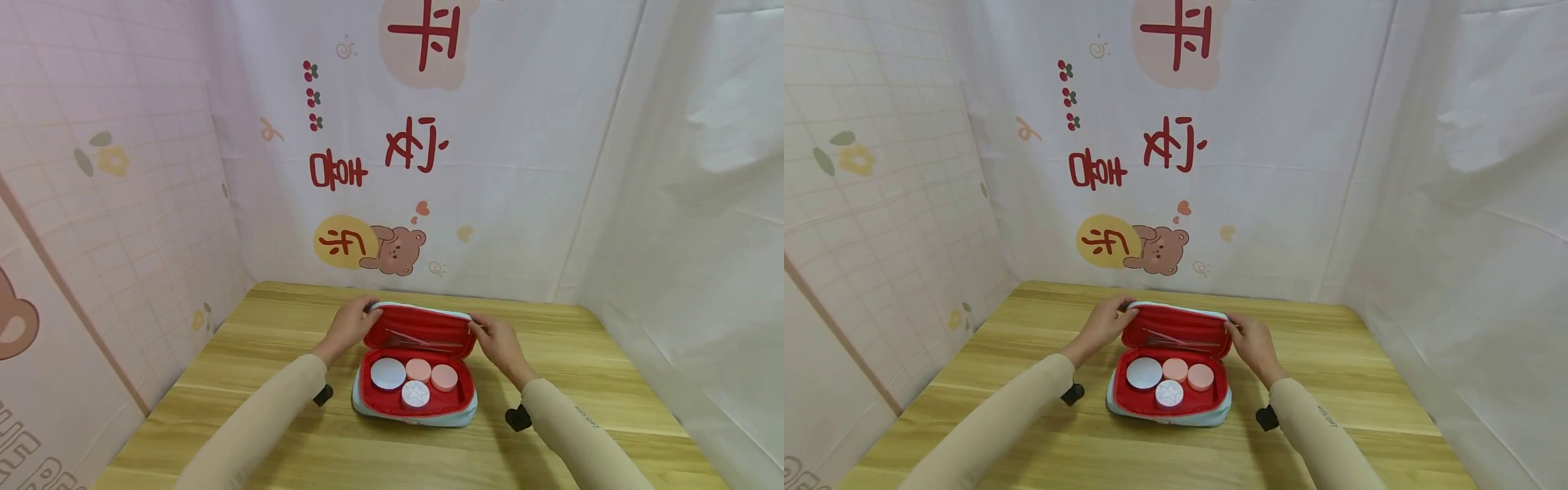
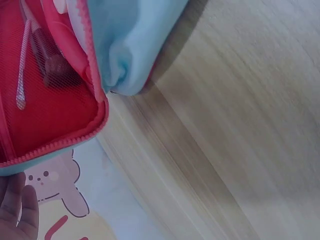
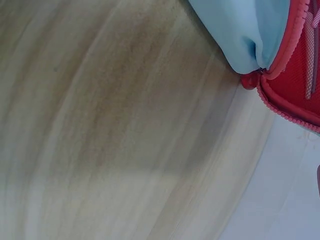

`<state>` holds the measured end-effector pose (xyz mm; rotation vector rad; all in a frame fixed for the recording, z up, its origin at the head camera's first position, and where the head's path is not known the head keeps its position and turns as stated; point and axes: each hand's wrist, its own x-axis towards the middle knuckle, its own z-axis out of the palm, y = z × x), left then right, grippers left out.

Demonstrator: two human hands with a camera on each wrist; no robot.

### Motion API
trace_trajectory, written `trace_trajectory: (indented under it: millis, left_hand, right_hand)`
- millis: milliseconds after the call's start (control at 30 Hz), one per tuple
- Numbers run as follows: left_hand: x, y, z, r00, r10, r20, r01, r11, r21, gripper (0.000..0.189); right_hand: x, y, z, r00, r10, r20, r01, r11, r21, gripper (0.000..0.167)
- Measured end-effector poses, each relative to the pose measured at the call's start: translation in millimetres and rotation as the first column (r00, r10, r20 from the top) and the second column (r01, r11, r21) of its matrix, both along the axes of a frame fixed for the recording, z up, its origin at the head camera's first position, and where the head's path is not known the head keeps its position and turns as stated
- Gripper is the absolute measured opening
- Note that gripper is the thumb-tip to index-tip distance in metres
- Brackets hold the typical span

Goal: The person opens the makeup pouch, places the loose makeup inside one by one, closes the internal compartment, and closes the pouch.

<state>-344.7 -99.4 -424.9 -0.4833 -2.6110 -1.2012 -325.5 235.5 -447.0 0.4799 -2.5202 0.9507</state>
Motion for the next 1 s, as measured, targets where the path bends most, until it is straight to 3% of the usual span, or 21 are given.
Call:
trace_trajectory:
  millis: [167,267,433,533,600,667,833,1000]
  left_hand:
    - [3.5,0.7,3.8,0.999,0.029,-0.041,-0.029,1.000,0.006,0.027]
    - [5.7,2.9,6.3,0.992,0.043,-0.121,-0.044,0.999,-0.006,0.028]
    - [12.0,13.1,11.5,0.944,0.036,-0.329,-0.050,0.998,-0.034,0.026]
    - [19.4,22.6,15.5,0.922,0.002,-0.387,-0.015,0.999,-0.032,0.025]
    - [24.6,29.5,17.4,0.925,-0.026,-0.380,0.017,0.999,-0.027,0.025]
    - [29.4,36.5,18.8,0.937,-0.055,-0.345,0.049,0.998,-0.027,0.027]
    - [40.3,54.0,22.6,0.976,-0.112,-0.189,0.115,0.993,0.006,0.033]
    - [48.0,70.1,24.8,0.984,-0.168,-0.058,0.171,0.984,0.044,0.034]
  right_hand:
    - [-1.4,-1.7,-0.5,1.000,-0.002,-0.024,0.002,1.000,0.013,0.029]
    - [-1.3,-3.7,-0.6,1.000,-0.006,-0.022,0.006,1.000,0.008,0.030]
    - [-1.3,-5.1,-1.5,1.000,-0.020,0.015,0.020,1.000,-0.013,0.032]
    - [-0.9,-5.0,-2.0,0.998,-0.037,0.049,0.039,0.999,-0.035,0.032]
    - [-1.1,-4.6,-2.2,0.996,-0.053,0.074,0.057,0.997,-0.048,0.033]
    - [-1.7,-4.1,-1.8,0.993,-0.059,0.098,0.065,0.996,-0.059,0.033]
    - [-4.3,-3.9,1.9,0.989,-0.060,0.132,0.069,0.995,-0.070,0.033]
    - [-4.5,-6.0,7.0,0.984,-0.054,0.169,0.068,0.995,-0.076,0.032]
